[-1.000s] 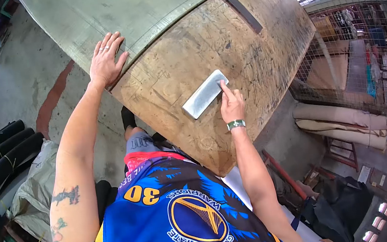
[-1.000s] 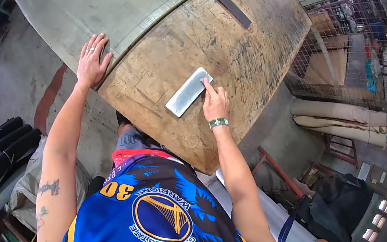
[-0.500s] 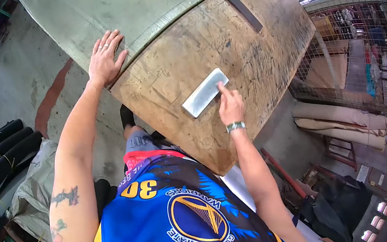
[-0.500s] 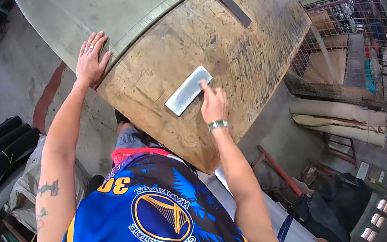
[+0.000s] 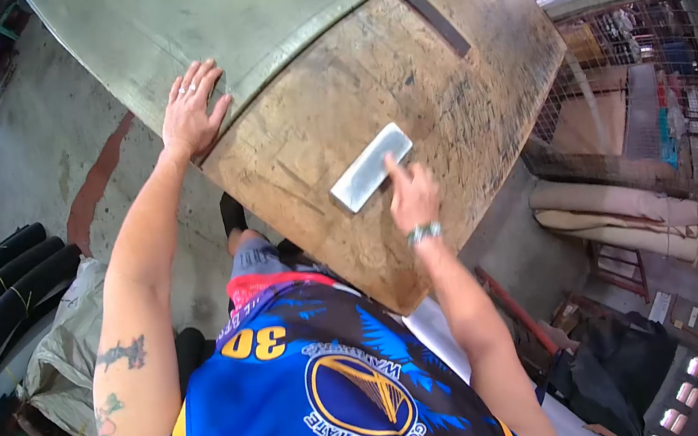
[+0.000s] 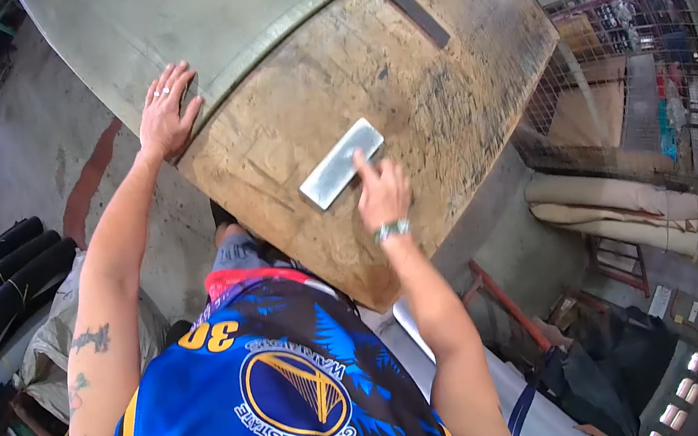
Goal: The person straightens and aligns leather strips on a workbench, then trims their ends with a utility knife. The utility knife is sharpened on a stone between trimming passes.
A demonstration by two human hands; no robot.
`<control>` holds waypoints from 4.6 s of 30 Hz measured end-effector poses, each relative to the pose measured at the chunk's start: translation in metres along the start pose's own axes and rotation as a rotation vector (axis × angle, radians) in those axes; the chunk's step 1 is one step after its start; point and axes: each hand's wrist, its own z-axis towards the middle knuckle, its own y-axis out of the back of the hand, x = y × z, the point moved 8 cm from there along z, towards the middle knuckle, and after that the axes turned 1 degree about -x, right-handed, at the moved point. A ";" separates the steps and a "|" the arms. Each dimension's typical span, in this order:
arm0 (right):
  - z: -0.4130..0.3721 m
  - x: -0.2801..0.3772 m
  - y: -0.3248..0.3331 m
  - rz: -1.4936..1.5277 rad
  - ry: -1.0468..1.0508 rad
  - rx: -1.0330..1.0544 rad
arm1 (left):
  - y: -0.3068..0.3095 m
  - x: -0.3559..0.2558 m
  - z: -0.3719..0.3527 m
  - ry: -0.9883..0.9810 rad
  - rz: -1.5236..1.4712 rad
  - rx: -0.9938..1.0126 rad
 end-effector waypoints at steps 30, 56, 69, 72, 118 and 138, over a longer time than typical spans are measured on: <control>0.001 -0.044 -0.061 0.873 -0.754 0.216 | 0.005 -0.029 -0.020 0.051 -0.138 -0.212; -0.029 0.004 -0.011 0.240 -0.012 -0.006 | -0.046 -0.237 -0.133 -0.023 -0.365 0.039; 0.009 -0.005 -0.007 0.260 -0.124 0.035 | -0.044 -0.235 -0.135 -0.033 -0.367 0.024; 0.001 -0.011 -0.012 0.169 -0.069 -0.004 | -0.048 -0.234 -0.135 -0.019 -0.388 0.039; -0.008 -0.013 -0.030 0.673 -0.474 0.122 | -0.011 -0.145 -0.131 0.363 -0.903 0.102; -0.057 0.079 0.029 1.848 -0.472 0.589 | 0.027 -0.207 -0.106 0.316 -1.410 0.362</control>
